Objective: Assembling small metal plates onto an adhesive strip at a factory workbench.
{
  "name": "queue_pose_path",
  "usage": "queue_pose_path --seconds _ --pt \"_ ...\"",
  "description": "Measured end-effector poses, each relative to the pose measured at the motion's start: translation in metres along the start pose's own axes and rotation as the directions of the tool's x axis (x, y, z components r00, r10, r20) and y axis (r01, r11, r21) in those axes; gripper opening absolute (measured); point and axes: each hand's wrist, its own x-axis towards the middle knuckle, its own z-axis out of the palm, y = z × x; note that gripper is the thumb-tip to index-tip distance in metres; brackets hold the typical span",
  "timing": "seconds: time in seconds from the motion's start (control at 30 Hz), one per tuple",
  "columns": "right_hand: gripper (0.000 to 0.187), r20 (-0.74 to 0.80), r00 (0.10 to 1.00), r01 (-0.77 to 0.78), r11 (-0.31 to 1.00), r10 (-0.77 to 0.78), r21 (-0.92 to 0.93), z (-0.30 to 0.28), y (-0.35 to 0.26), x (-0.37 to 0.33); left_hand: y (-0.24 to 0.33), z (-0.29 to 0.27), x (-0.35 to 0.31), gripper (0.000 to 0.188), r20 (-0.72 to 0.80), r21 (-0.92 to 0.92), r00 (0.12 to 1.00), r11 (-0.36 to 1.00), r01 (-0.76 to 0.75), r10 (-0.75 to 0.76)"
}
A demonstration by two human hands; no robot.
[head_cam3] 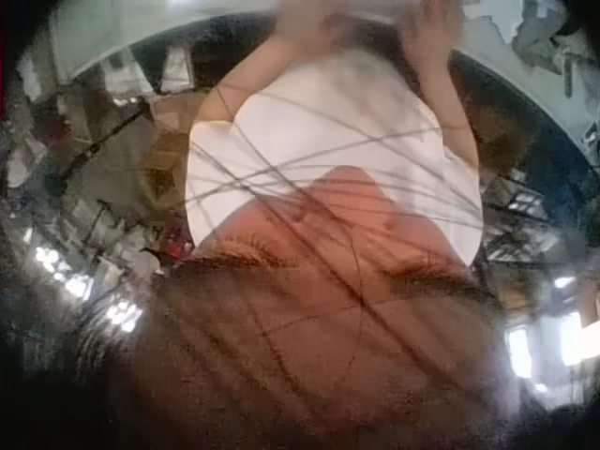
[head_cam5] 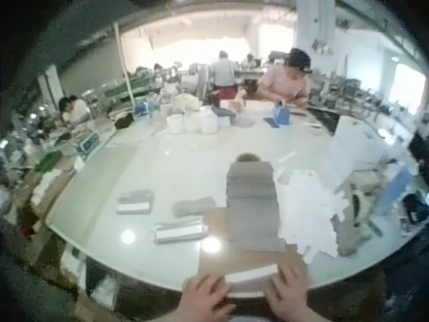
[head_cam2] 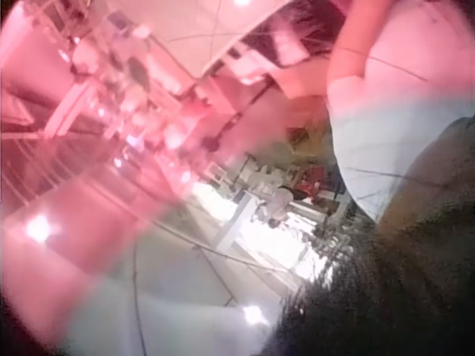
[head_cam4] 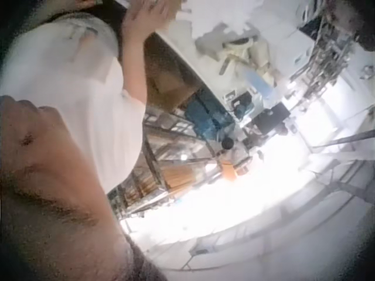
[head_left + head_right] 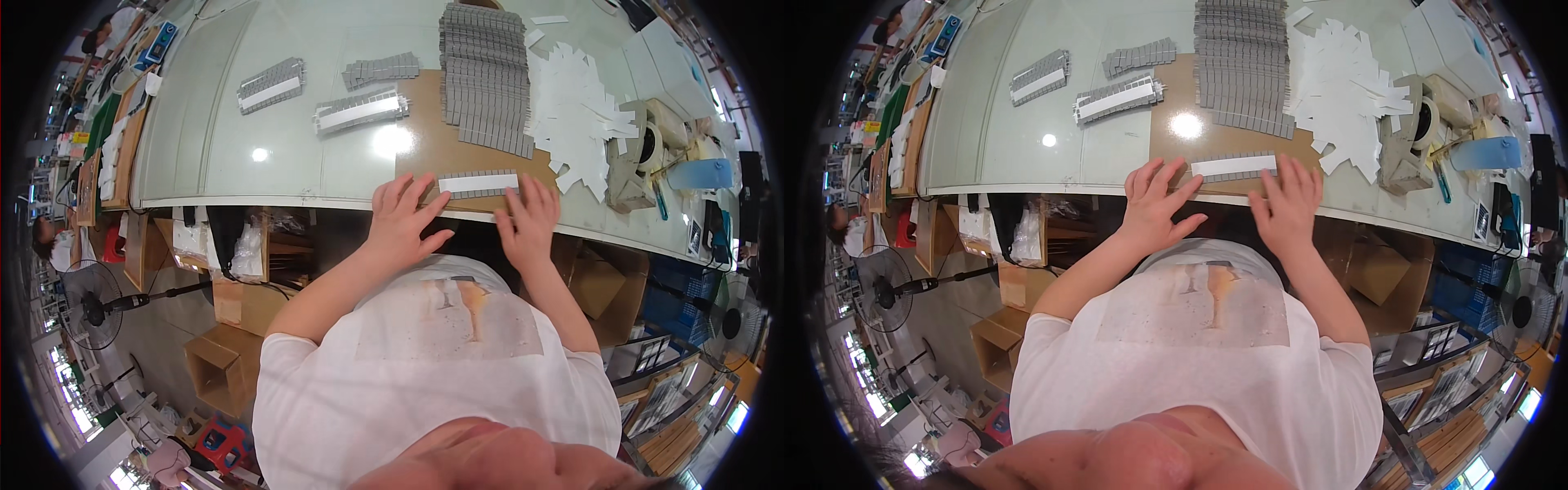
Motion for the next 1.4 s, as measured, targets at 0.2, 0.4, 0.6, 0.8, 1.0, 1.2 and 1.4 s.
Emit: queue_pose_path --seconds 0.2,0.4,0.6,0.8,1.0,1.2,1.4 --pt "0.053 0.129 0.988 0.075 0.991 -0.089 0.109 -0.001 -0.005 -0.004 -0.002 0.006 -0.044 0.027 0.220 -0.643 0.938 0.683 0.346 -0.267" --pt "0.059 0.219 0.954 0.153 0.959 -0.206 0.237 0.006 -0.025 0.008 -0.002 -0.011 -0.036 0.031 0.742 -0.630 0.345 -0.422 0.652 -0.575" --pt "0.070 0.159 0.985 -0.052 0.992 0.070 -0.113 0.010 0.007 0.037 -0.061 -0.065 0.016 0.029 0.417 -0.733 0.525 0.067 0.677 -0.742" --pt "0.070 0.258 0.958 -0.087 0.982 0.129 -0.166 0.009 0.005 0.028 -0.161 -0.097 0.080 0.030 0.368 -0.556 0.516 0.261 0.789 -0.774" --pt "0.067 0.216 0.976 -0.036 0.999 0.036 -0.005 -0.010 0.001 -0.003 -0.148 -0.095 0.076 0.038 -0.139 0.283 0.707 0.657 0.699 -0.693" --pt "0.073 0.056 0.964 -0.244 0.949 0.260 -0.200 -0.029 0.068 -0.011 -0.034 -0.013 0.053 0.036 -0.020 -0.067 0.999 0.997 -0.044 0.042" --pt "0.069 0.197 0.973 -0.076 0.976 0.117 -0.205 -0.040 0.076 -0.031 0.001 0.013 0.050 0.055 0.044 -0.056 0.982 0.982 -0.181 0.183"
